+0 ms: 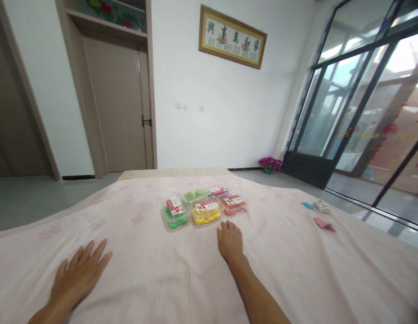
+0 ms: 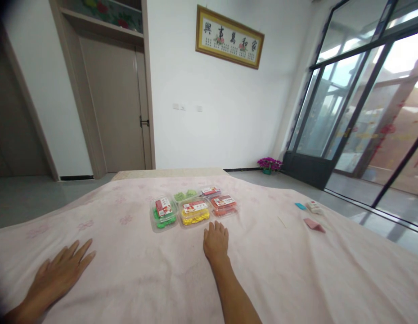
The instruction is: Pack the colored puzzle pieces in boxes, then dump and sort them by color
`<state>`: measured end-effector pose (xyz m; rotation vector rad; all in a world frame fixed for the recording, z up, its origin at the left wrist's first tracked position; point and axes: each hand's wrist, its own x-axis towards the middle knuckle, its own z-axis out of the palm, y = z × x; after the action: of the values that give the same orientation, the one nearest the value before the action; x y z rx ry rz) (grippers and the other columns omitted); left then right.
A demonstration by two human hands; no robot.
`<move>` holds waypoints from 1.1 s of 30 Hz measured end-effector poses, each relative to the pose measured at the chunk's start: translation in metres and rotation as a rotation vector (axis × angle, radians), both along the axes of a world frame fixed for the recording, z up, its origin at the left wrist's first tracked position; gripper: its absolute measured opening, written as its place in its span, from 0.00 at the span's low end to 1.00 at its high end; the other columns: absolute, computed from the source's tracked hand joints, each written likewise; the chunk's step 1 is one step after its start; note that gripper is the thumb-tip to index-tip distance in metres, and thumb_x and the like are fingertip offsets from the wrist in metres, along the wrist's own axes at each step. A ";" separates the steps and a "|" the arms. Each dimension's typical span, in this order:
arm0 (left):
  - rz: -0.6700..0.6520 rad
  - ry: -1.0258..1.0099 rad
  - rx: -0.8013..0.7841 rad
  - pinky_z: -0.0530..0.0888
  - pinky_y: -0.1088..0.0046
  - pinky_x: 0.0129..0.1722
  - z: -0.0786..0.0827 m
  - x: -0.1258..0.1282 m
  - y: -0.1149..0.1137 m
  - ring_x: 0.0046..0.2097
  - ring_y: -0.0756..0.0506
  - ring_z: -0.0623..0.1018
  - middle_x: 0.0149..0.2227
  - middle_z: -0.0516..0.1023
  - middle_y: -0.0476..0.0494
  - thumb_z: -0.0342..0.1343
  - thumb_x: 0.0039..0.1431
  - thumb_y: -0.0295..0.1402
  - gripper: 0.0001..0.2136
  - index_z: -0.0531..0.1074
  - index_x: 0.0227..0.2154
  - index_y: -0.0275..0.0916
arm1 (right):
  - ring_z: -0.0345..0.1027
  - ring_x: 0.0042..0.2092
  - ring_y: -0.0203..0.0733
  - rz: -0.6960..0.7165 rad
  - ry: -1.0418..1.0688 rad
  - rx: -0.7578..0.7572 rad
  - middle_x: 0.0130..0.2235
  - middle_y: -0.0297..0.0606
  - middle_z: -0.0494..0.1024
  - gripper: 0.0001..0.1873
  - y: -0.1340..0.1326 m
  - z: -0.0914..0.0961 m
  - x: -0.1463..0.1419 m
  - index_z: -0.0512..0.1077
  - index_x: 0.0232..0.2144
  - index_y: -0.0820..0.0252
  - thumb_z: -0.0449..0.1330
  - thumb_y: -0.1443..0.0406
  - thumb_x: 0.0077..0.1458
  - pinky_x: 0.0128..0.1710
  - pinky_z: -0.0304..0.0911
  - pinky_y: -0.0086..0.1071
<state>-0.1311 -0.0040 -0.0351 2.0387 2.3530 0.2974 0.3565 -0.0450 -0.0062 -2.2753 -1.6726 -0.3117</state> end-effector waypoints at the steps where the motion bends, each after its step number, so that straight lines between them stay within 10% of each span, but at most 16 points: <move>1: 0.023 0.008 -0.005 0.50 0.46 0.68 0.001 -0.003 -0.005 0.72 0.32 0.55 0.73 0.53 0.39 0.39 0.64 0.50 0.34 0.59 0.70 0.45 | 0.63 0.62 0.53 0.007 -0.002 0.001 0.62 0.52 0.71 0.20 -0.001 0.003 -0.001 0.72 0.57 0.60 0.49 0.61 0.69 0.62 0.52 0.46; 33: 0.060 -0.008 0.075 0.53 0.43 0.66 0.002 -0.022 -0.012 0.70 0.29 0.59 0.71 0.58 0.33 0.37 0.67 0.49 0.32 0.64 0.68 0.41 | 0.69 0.53 0.49 0.036 0.026 -0.021 0.51 0.48 0.77 0.15 -0.007 0.016 -0.006 0.76 0.47 0.59 0.50 0.66 0.67 0.50 0.58 0.37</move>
<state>-0.1528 -0.0160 -0.0331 1.9963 2.4374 0.4011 0.3510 -0.0522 0.0099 -2.2517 -1.7095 -0.2566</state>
